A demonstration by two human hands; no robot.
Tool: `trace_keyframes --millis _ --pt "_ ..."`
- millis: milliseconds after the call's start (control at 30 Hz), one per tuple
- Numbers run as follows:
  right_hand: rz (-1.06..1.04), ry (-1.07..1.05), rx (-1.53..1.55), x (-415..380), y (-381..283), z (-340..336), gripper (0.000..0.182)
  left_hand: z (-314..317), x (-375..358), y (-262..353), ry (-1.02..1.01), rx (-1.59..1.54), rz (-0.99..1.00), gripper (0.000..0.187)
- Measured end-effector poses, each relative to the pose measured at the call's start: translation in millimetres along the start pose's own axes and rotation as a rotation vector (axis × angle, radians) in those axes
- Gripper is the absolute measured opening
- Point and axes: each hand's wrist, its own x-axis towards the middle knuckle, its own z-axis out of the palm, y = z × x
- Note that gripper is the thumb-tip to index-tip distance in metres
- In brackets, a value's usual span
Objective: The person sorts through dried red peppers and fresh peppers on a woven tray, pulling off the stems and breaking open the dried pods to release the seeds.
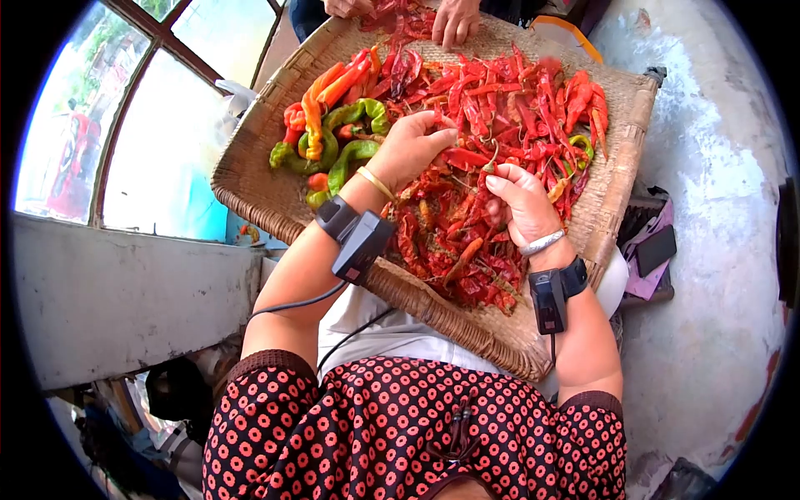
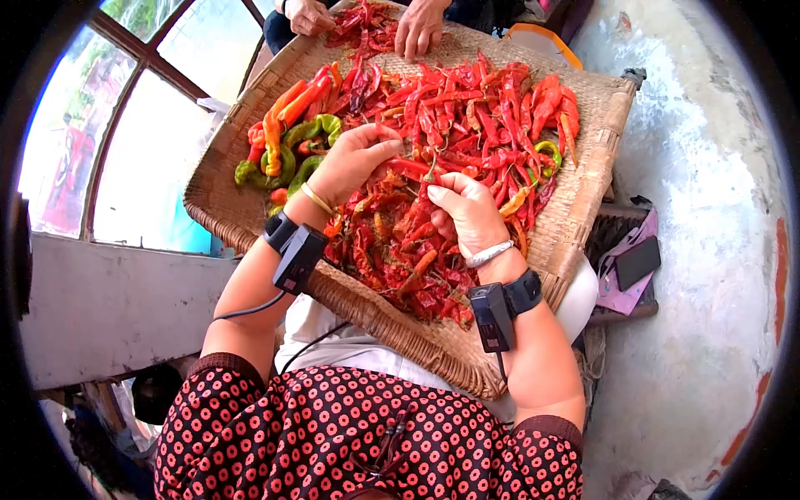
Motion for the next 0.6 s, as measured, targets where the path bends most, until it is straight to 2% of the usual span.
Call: trace_keyframes --millis 133,200,233,267,333,367,400,467,533,600 --pt "-0.069 0.064 0.025 -1.2 -2.3 -0.5 0.009 -8.3 5.2 0.8 0.008 -0.057 -0.046 0.010" --pt "-0.063 0.087 0.021 -2.7 -6.8 -0.4 0.009 -18.0 11.3 3.8 -0.007 0.020 -0.087 0.012" --pt "-0.055 0.096 0.028 -2.8 -7.1 -1.5 0.009 -18.5 16.1 1.1 0.100 -0.203 0.048 0.016" --pt "-0.045 0.105 0.036 -2.8 -7.0 -2.5 0.009 -27.8 22.4 3.3 0.104 -0.406 0.073 0.026" --pt "-0.052 0.112 0.041 -1.6 -4.9 -3.1 0.009 -23.1 25.4 16.1 0.316 -0.591 0.127 0.036" --pt "-0.049 0.102 0.012 -1.2 -4.8 -3.3 0.008 -31.8 27.6 7.3 0.214 -0.420 0.089 0.046" --pt "-0.049 0.093 -0.017 -1.0 -5.7 -3.4 0.008 -24.9 20.2 11.6 0.194 -0.165 0.048 0.038" --pt "-0.053 0.099 -0.037 -1.8 -7.2 -3.1 0.007 -14.2 14.5 5.5 -0.074 0.061 0.014 0.030" --pt "-0.062 0.121 -0.090 -0.1 -5.0 -4.1 0.007 8.8 -3.4 11.4 -0.236 0.188 -0.082 0.026" --pt "-0.076 0.151 -0.106 2.4 -1.8 -3.7 0.011 16.4 -2.8 -4.6 -0.473 0.301 -0.023 0.024"
